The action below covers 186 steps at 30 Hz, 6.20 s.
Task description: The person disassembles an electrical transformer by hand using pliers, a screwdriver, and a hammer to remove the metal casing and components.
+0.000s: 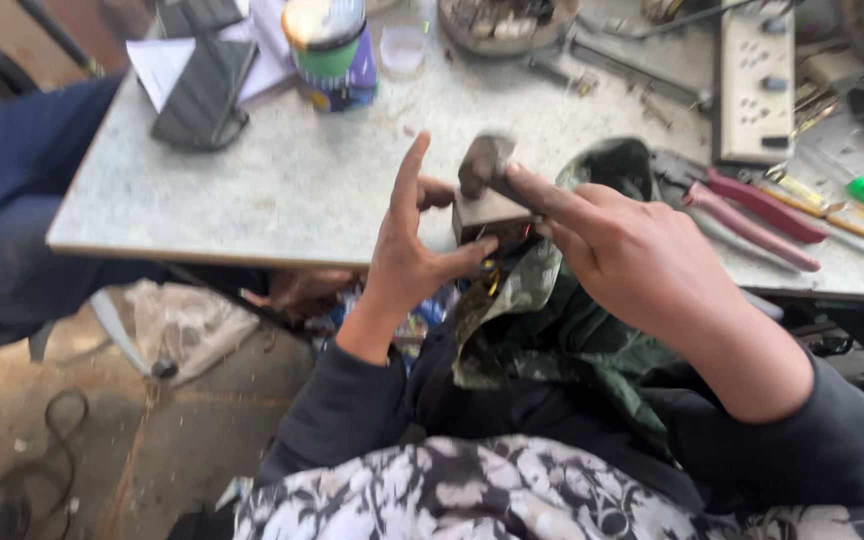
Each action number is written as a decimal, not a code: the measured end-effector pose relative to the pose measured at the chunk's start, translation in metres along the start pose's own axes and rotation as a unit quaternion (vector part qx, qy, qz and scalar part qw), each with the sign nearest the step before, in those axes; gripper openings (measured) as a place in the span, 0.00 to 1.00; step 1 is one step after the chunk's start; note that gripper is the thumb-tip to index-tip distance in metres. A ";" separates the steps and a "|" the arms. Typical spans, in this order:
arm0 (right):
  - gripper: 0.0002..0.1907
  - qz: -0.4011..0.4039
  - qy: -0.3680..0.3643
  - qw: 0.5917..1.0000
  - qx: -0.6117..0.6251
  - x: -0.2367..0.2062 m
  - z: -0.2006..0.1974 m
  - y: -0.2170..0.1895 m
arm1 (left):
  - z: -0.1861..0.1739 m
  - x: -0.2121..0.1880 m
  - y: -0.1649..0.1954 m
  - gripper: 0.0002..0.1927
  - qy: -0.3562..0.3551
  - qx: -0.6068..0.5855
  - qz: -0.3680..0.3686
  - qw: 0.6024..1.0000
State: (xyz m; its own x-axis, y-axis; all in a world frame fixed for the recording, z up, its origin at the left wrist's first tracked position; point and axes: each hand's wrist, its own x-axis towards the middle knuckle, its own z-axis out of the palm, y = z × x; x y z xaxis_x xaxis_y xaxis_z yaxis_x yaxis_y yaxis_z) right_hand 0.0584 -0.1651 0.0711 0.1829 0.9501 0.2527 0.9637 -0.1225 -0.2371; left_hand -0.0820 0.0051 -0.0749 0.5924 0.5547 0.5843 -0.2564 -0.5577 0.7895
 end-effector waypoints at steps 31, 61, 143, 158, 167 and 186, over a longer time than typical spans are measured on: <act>0.29 0.156 -0.032 0.982 0.098 -0.168 0.090 0.106 | 0.032 0.053 0.075 0.49 -0.173 0.411 -0.028 0.895; 0.29 -0.046 0.151 0.984 0.077 -0.120 -0.025 0.084 | 0.064 0.007 0.010 0.30 -0.053 -0.089 -0.067 0.992; 0.30 0.151 0.224 0.917 0.292 -0.203 0.048 0.121 | 0.096 0.083 0.095 0.34 -0.216 0.440 -0.048 0.870; 0.32 0.158 0.178 0.942 0.237 -0.198 0.037 0.120 | 0.072 -0.003 0.007 0.39 -0.019 0.027 -0.042 0.999; 0.29 -0.057 0.224 0.971 0.065 -0.098 -0.011 0.050 | 0.074 -0.010 0.007 0.52 0.004 0.046 -0.010 0.999; 0.29 -0.073 0.151 0.985 -0.033 -0.048 -0.002 0.043 | 0.068 -0.009 0.022 0.69 0.024 0.108 -0.022 0.994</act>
State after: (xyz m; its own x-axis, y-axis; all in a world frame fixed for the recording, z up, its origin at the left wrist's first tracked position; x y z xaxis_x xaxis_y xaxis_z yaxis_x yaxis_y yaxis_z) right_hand 0.0918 -0.2162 0.0511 0.0809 0.8311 0.5503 0.9928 -0.0181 -0.1187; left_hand -0.0412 -0.0538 -0.0754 0.5618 0.6073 0.5617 -0.0571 -0.6490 0.7587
